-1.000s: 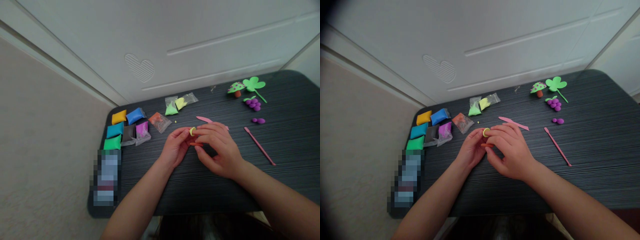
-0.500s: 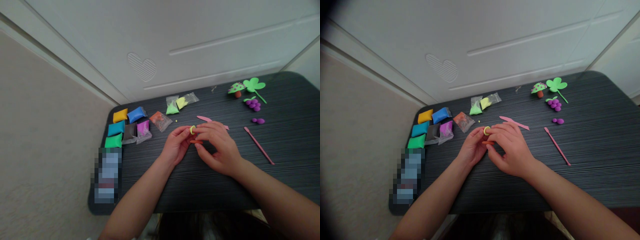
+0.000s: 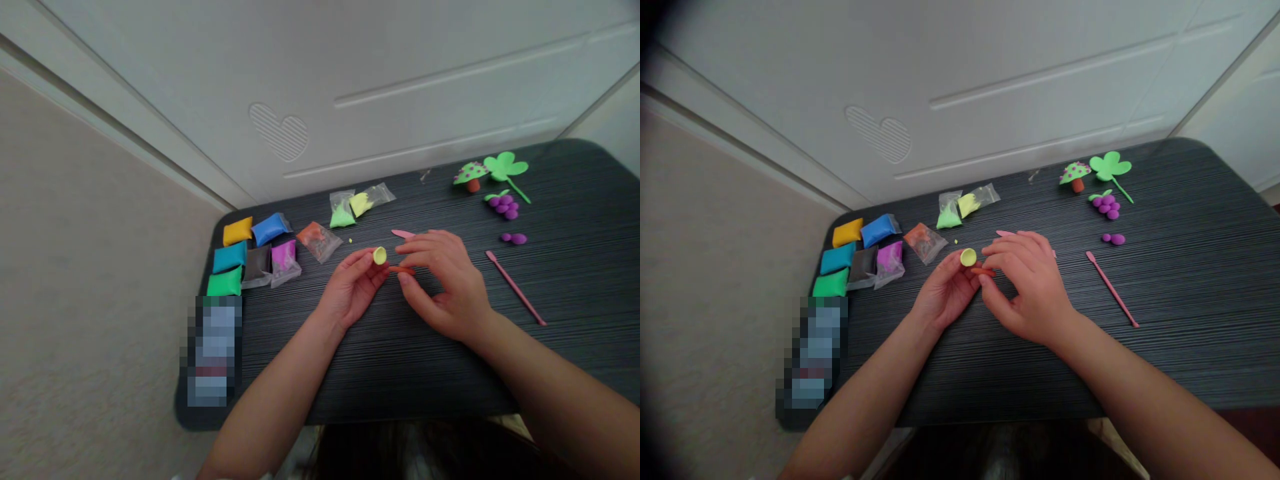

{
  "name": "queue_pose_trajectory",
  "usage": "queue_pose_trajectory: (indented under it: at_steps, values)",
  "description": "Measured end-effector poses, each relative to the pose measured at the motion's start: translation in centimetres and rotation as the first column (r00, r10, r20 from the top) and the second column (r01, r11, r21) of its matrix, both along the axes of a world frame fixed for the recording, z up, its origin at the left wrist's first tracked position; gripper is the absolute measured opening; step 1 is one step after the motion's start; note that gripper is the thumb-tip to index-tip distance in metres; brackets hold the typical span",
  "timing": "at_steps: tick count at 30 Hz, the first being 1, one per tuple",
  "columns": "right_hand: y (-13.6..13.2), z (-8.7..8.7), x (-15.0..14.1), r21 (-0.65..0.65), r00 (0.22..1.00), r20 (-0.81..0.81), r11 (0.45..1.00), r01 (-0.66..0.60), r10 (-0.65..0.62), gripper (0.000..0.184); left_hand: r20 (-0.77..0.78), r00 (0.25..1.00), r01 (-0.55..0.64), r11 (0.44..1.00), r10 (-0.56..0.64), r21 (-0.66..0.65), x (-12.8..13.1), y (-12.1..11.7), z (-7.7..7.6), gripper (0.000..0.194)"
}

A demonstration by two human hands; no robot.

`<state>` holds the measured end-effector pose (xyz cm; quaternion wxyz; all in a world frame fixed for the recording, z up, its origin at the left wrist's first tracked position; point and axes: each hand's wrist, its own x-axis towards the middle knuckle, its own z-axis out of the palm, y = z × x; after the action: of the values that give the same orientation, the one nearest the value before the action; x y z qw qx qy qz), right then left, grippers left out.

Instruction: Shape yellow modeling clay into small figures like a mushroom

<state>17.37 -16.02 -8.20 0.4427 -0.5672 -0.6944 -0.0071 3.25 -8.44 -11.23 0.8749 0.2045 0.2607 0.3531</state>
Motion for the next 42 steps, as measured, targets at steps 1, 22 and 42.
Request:
queue_pose_trajectory:
  at_steps: [1,22,42]
  values:
    - [0.03,-0.02,0.07,-0.004,1.000,0.009,1.000,0.019,-0.019,0.015,-0.005,1.000,0.004,1.000,-0.004,-0.002,-0.01,0.02,-0.03,0.011]
    - [0.31,-0.35,-0.24,-0.037,0.989,0.094,0.992,0.119,-0.115,0.005,-0.013,0.992,0.128,0.983,-0.127,0.132,0.18,-0.24,0.27,0.010]
    - [0.21,-0.32,-0.27,-0.044,0.984,0.118,0.989,0.138,-0.132,0.007,-0.001,0.991,0.131,0.980,-0.132,0.153,0.18,-0.25,0.10,0.011]
